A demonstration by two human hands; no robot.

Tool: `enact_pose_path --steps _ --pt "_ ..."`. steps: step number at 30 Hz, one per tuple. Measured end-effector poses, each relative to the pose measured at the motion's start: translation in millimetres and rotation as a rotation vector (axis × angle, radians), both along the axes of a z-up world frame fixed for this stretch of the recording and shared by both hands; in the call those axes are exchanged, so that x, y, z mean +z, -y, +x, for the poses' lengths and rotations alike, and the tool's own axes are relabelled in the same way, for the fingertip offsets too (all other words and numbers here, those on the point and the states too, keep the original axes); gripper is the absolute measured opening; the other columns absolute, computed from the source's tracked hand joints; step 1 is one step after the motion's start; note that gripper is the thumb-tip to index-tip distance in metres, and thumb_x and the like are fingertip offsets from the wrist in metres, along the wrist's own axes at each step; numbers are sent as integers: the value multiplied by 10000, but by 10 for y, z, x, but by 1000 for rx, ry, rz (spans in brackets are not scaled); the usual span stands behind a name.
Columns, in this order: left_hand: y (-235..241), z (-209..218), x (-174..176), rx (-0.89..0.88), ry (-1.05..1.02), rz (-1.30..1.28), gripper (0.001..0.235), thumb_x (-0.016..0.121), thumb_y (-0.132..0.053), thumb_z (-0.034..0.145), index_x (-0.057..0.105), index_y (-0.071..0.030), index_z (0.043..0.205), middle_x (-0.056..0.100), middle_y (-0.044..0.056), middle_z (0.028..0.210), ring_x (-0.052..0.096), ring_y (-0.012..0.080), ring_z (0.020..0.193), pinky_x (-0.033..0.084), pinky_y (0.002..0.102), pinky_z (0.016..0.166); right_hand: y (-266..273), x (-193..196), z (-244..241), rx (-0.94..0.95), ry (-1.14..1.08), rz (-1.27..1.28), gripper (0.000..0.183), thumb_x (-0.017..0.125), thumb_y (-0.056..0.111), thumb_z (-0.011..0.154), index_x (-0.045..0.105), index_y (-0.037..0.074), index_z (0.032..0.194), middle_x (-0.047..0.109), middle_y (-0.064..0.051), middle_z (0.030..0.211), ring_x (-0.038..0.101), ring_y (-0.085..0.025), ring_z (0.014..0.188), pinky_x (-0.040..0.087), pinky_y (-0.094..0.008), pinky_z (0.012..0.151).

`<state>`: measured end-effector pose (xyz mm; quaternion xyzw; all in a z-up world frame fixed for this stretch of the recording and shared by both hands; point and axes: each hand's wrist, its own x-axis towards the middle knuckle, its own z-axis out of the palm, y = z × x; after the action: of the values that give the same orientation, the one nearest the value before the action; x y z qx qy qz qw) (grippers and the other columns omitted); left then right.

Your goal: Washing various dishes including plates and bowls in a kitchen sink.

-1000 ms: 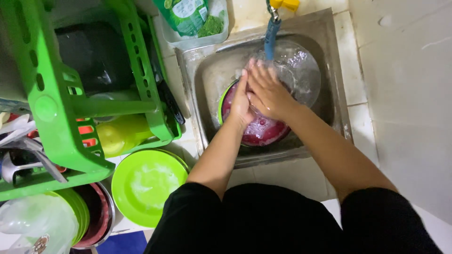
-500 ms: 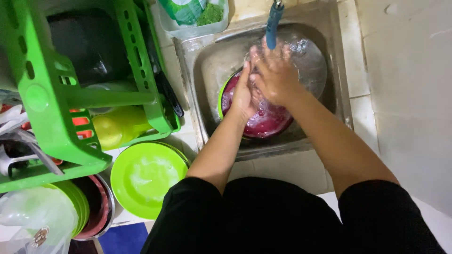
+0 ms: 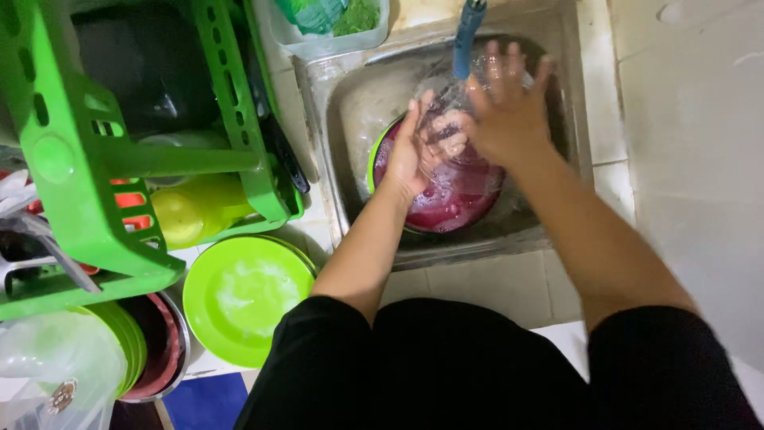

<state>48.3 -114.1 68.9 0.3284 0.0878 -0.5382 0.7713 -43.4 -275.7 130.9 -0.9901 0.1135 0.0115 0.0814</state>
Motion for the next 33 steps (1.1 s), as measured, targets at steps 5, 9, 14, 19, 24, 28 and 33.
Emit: enact_pose_path --steps 5,9,14,19,24,28,33 --pt "50 -25 -133 -12 -37 -31 754 543 -629 1094 414 -163 1672 575 170 1378 656 306 1155 532 484 1029 -277 -192 12 108 105 135 744 511 492 1061 306 125 1675 202 -254 1727 139 -493 1590 22 -789 1175" --pt "59 60 92 -34 -121 1 690 496 -623 1015 414 -243 1585 614 136 1438 674 311 1206 515 517 1064 -272 321 -264 375 -77 267 861 656 482 923 282 144 1621 216 -236 1675 199 -476 1505 113 -667 1182" --pt "130 185 -40 -185 -27 -48 704 493 -616 1004 375 -272 1607 559 204 1462 631 378 1149 490 545 1018 164 487 -779 457 -340 -86 824 726 305 806 385 362 1554 362 -24 1634 362 -306 1475 263 -493 1205" --pt "261 147 184 -353 -115 -47 672 423 -591 1023 249 -317 1612 463 154 1587 560 404 1384 486 537 1133 448 907 -830 118 -175 558 372 673 210 899 728 253 1265 748 6 1240 698 -186 1147 526 -392 1031" --pt "273 41 -318 -332 341 93 810 310 -745 1021 541 -115 1476 502 154 1562 480 280 1413 392 417 1110 646 714 -626 -555 -117 869 220 701 270 927 743 102 1063 773 -50 931 738 -183 832 601 -422 777" --pt "201 -40 -232 -178 305 115 608 534 -622 1042 626 -23 996 686 188 921 731 317 857 626 455 801 839 -186 -343 -792 298 818 352 722 334 1015 706 -16 993 690 -124 849 644 -288 730 536 -503 694" --pt "160 71 53 -52 235 321 554 527 -616 980 624 -72 942 679 88 746 700 205 665 593 359 632 353 -92 164 -501 396 359 437 610 366 1089 671 -16 1292 638 -242 1276 593 -391 1194 437 -548 1017"
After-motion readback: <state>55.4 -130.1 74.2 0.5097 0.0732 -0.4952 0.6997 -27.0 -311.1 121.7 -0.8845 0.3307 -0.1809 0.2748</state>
